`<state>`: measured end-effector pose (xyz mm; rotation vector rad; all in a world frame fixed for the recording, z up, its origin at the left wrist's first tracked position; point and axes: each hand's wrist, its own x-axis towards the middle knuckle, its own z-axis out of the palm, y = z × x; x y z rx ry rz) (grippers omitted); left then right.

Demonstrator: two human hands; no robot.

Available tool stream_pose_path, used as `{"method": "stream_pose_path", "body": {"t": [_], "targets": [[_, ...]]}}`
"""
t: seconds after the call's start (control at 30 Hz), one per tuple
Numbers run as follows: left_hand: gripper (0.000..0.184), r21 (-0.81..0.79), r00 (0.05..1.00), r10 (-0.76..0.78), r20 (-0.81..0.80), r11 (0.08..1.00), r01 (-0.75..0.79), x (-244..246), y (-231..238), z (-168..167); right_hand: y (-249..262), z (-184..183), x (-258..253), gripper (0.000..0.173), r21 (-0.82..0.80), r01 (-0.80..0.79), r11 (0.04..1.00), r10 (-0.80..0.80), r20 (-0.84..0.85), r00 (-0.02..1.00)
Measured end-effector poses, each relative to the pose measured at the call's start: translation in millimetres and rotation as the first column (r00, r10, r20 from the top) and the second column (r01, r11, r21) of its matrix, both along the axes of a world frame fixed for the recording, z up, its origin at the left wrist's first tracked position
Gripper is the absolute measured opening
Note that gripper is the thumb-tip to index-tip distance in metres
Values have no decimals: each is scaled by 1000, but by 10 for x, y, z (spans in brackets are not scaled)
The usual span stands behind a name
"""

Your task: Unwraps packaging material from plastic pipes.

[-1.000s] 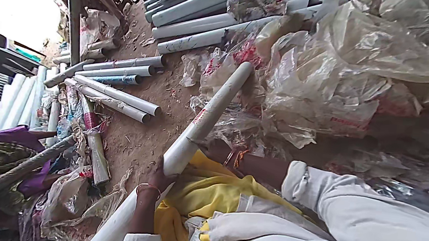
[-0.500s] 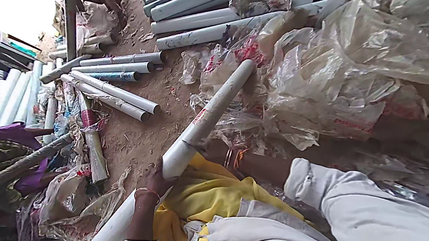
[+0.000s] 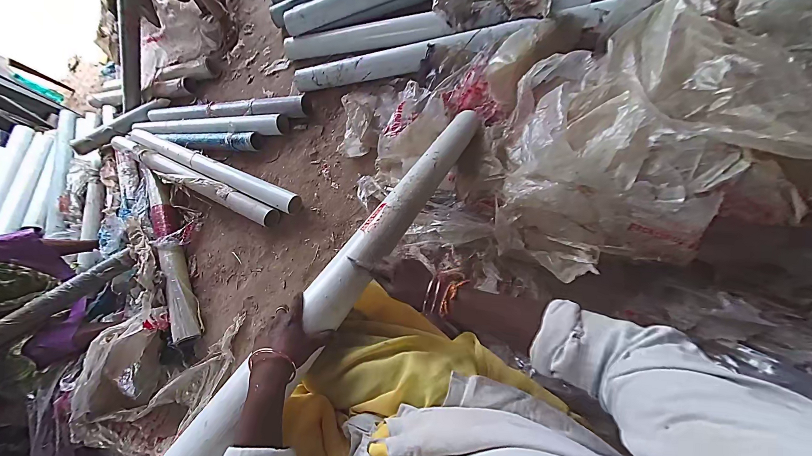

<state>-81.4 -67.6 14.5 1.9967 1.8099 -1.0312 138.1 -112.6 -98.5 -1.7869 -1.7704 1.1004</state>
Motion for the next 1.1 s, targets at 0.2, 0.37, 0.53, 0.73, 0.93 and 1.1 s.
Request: {"method": "stream_pose_path", "body": {"t": [0.2,0.37,0.53,0.73,0.93,1.1], "targets": [[109,-6,1000,13,-2,1000,-13,3,13,21,165,-122,121,43,-19,86,996,-86,23,996],[110,-16,1000,5,8,1000,-5,-21,31,12,173,-212,232,40,-42,172,984,-170,45,984],[110,-24,1000,10,9,1000,-10,-14,44,-6,-53,-60,5,43,20,-32,999,33,-31,999],[110,-15,999,16,28,1000,-16,-23,57,-2,75,11,-57,43,2,-13,1000,13,22,1000],[109,-18,1000,18,22,1000,-17,-25,45,-17,322,-146,360,41,-91,172,981,-166,64,984],[110,-19,1000,14,11,1000,-14,-45,45,-32,230,-37,173,45,-36,36,999,-35,41,999]]}}
